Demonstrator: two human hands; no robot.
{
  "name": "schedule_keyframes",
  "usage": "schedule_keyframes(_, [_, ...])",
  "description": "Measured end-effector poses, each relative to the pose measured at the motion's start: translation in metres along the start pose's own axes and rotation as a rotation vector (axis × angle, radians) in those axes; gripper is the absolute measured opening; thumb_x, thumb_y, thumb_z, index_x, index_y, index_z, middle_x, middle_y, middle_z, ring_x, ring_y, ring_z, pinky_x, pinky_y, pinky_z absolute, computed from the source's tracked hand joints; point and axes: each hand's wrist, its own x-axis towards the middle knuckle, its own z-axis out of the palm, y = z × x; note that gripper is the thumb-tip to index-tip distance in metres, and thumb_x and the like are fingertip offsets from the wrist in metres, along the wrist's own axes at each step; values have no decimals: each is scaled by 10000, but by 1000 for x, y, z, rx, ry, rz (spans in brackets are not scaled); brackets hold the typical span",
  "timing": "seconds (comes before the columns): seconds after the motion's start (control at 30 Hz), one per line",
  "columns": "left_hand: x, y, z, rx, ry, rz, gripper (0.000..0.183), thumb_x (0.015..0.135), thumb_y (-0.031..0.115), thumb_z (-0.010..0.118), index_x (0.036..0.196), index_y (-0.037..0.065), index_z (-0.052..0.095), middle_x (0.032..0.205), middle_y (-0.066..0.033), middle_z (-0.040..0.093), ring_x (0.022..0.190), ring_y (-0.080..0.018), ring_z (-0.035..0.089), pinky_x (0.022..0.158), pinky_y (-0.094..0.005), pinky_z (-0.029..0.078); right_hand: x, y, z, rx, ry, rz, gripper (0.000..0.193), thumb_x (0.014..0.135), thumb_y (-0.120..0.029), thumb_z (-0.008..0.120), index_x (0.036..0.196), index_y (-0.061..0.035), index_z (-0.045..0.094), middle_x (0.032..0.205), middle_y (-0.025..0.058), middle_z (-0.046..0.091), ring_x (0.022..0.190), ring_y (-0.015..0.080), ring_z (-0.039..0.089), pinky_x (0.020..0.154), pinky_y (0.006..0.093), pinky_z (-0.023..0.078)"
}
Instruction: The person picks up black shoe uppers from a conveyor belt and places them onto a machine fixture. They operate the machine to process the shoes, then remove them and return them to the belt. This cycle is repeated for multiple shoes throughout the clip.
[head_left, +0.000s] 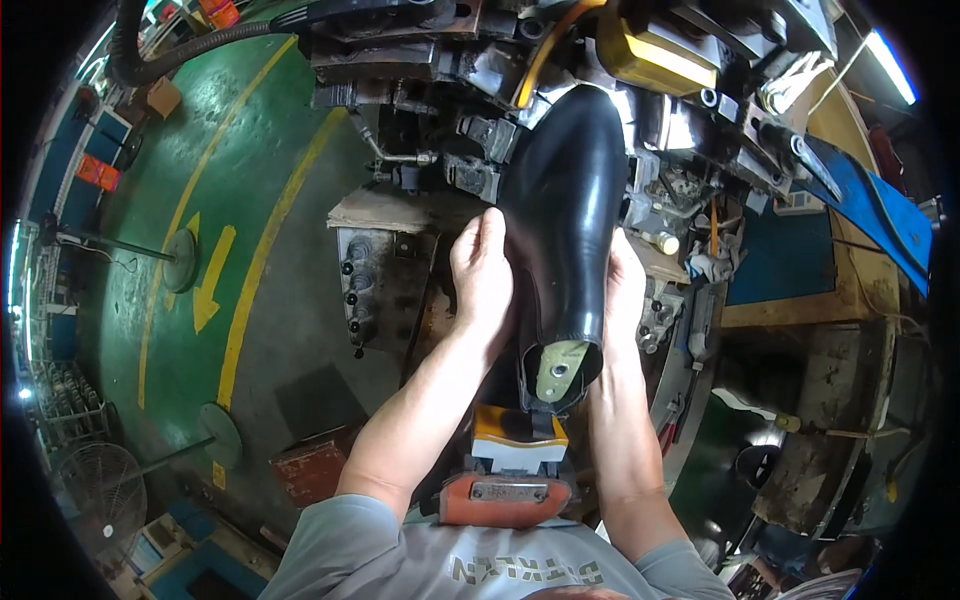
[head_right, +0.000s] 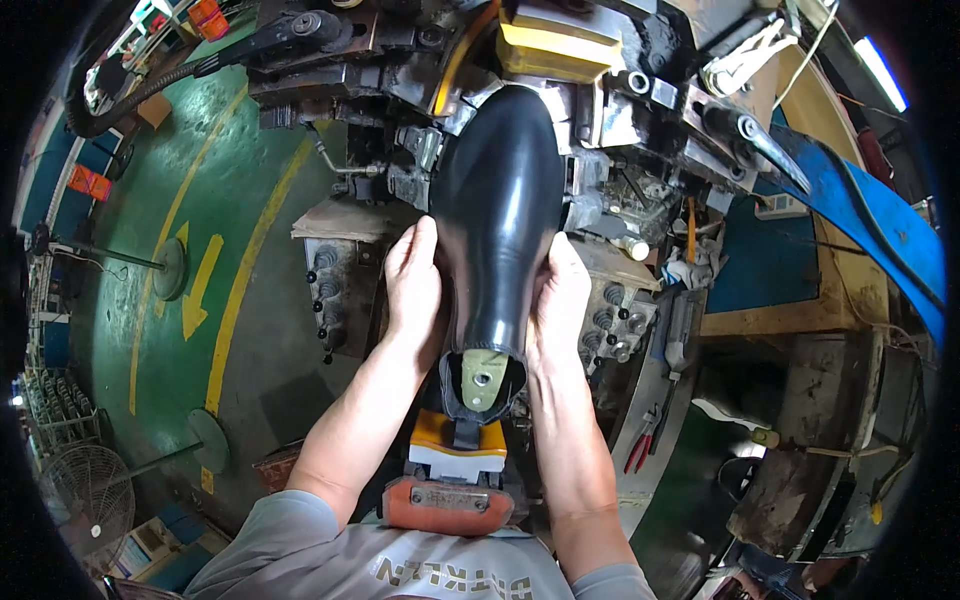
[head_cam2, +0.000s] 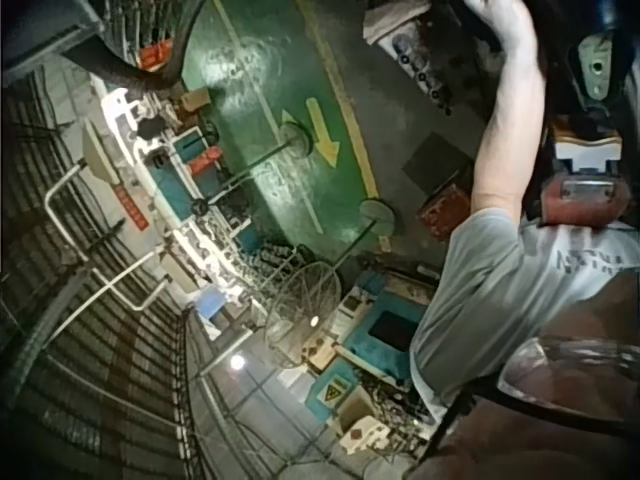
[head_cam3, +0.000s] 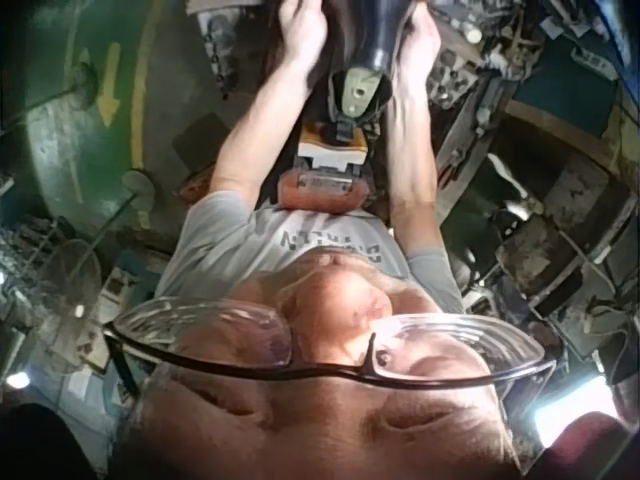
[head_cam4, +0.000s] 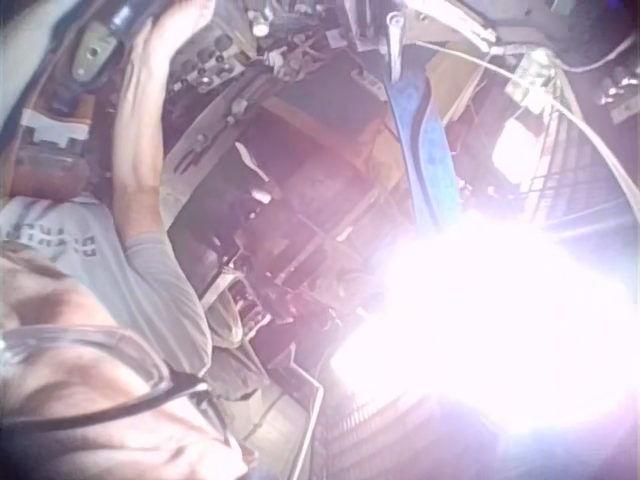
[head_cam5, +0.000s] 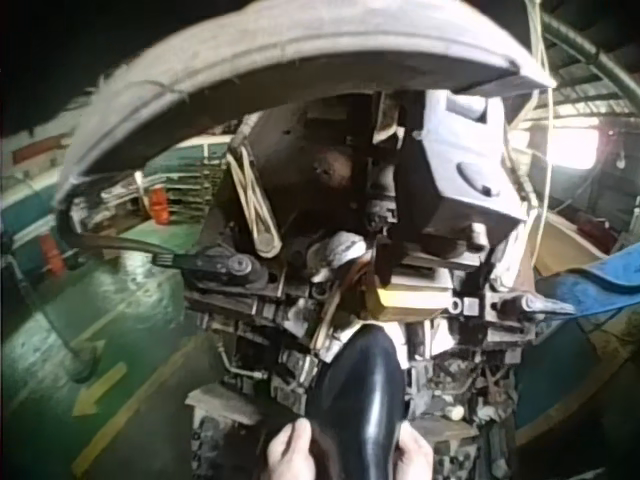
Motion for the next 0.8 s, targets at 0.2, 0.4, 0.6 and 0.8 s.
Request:
schedule_keyframes(0.2, [-4,20,4,181,11,174,217,991,238,544,936,42,618,899,-7,566,850,-82,472,750,-247,416,18,1,-26,-41,-136,160,205,980,-187,512,1047,-5,579,1012,123,644,869,183,643,768,328,560])
schedule_keyframes(0.4, [-22,96,37,821,-1155,909,181,839,149,600,939,15,668,1060,-147,655,1133,-300,544,1010,-439,379,18,25,-47,335,-512,411,647,995,-591,334,1299,-40,485,1022,93,640,903,149,639,766,284,556])
schedule_keyframes(0.6, [-36,93,40,739,-1095,875,144,822,99,567,796,-10,657,851,-155,660,893,-333,625,938,-445,430,-10,13,-16,-160,-213,212,604,1023,-540,300,1236,-24,529,1002,90,649,853,126,649,722,268,554])
schedule_keyframes(0.8, [-40,103,36,630,-929,767,311,981,143,366,976,-16,633,1055,-151,632,1052,-269,583,1032,-484,367,-41,-9,-5,-205,-100,276,531,1048,-462,290,1271,-37,518,1131,86,620,995,164,624,869,312,520])
